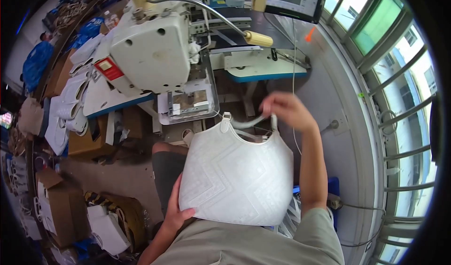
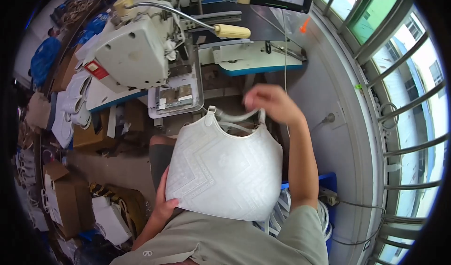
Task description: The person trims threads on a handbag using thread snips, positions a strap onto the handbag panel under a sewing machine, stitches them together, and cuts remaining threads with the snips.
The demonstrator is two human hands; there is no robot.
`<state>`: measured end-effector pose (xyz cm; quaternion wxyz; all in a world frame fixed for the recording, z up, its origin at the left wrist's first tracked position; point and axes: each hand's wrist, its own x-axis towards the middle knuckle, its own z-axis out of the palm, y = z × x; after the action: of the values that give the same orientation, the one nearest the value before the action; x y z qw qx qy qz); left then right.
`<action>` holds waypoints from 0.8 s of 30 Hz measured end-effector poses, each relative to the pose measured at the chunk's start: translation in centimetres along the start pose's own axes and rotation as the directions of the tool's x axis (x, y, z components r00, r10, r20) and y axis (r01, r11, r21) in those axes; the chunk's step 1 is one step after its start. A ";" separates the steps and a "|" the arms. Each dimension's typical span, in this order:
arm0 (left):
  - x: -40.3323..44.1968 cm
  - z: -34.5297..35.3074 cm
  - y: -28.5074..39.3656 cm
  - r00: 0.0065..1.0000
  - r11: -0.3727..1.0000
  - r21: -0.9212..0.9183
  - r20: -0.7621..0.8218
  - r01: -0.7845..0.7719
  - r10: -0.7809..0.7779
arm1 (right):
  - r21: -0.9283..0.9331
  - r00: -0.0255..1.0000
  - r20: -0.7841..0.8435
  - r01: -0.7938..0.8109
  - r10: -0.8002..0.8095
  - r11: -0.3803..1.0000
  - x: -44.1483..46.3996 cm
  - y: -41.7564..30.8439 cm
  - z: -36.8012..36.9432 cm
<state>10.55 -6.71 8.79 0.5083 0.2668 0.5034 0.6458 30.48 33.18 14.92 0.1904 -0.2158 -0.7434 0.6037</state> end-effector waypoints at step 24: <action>1.7 -1.8 -2.5 0.998 0.983 0.175 0.000 -0.063 0.064 | -0.933 0.917 -0.359 -0.359 -0.177 0.028 19.1 14.9 -12.0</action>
<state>9.38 -5.85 5.56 0.4607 0.3243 0.5508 0.6158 22.40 56.13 3.13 0.0853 -0.4470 -0.8812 -0.1282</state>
